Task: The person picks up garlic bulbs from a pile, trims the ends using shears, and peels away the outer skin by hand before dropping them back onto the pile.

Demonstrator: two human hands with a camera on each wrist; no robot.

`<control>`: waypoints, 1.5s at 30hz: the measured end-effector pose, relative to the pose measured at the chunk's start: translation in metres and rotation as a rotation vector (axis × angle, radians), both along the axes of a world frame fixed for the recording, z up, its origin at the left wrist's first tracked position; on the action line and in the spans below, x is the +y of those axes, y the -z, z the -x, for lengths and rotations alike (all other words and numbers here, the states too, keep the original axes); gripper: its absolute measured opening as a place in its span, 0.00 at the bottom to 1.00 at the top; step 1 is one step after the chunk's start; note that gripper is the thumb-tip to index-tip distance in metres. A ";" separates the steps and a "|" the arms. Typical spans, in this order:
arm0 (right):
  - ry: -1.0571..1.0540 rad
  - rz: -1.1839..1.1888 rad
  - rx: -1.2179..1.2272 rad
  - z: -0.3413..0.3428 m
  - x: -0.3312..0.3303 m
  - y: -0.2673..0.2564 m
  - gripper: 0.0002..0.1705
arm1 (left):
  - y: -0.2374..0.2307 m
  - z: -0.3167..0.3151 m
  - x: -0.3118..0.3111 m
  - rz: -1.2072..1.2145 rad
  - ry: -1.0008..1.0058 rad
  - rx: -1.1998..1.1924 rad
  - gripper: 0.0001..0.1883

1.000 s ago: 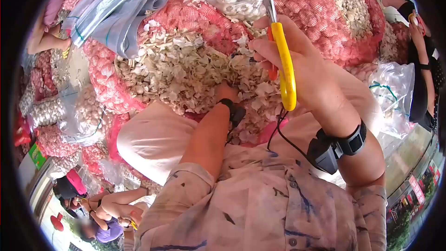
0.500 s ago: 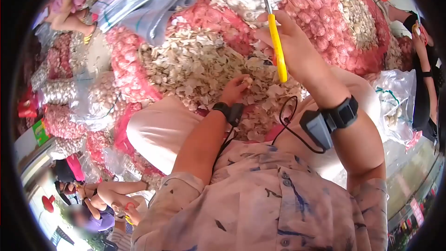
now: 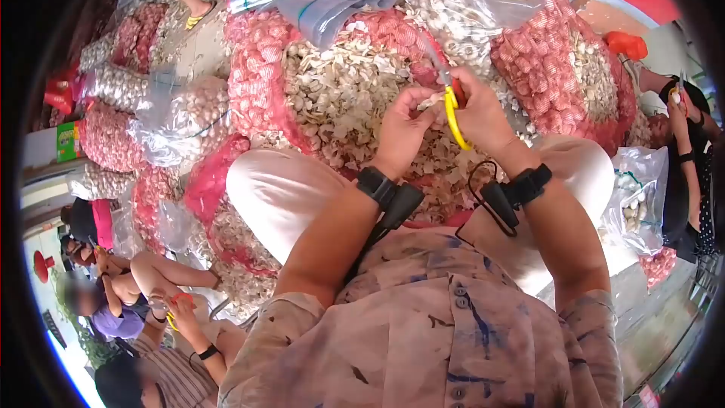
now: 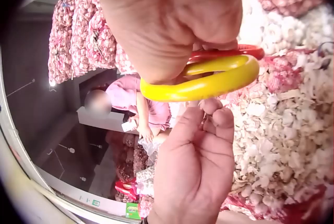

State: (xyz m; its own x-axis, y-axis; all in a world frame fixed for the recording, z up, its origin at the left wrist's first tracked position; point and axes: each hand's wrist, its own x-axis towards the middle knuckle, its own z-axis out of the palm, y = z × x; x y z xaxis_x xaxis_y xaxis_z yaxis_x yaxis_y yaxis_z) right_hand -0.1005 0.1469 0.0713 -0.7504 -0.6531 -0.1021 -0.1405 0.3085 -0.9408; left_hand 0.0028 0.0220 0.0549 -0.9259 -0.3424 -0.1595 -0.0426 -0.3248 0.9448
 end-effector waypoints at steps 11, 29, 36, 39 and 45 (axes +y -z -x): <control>0.080 0.508 -0.799 -0.019 0.010 -0.011 0.17 | 0.006 -0.039 -0.020 0.191 -0.101 -0.112 0.17; -0.083 0.204 -0.027 -0.049 0.012 -0.034 0.33 | -0.037 -0.030 -0.025 0.586 0.190 0.195 0.10; -0.058 0.208 -0.234 -0.040 0.019 -0.033 0.34 | -0.023 -0.026 -0.022 0.080 0.310 0.069 0.11; -0.106 0.396 -0.414 -0.036 0.020 -0.024 0.32 | -0.024 -0.022 -0.016 -0.077 0.244 0.071 0.11; -0.048 0.433 -0.516 -0.029 0.022 -0.030 0.25 | -0.021 -0.011 -0.013 -0.230 0.232 0.092 0.14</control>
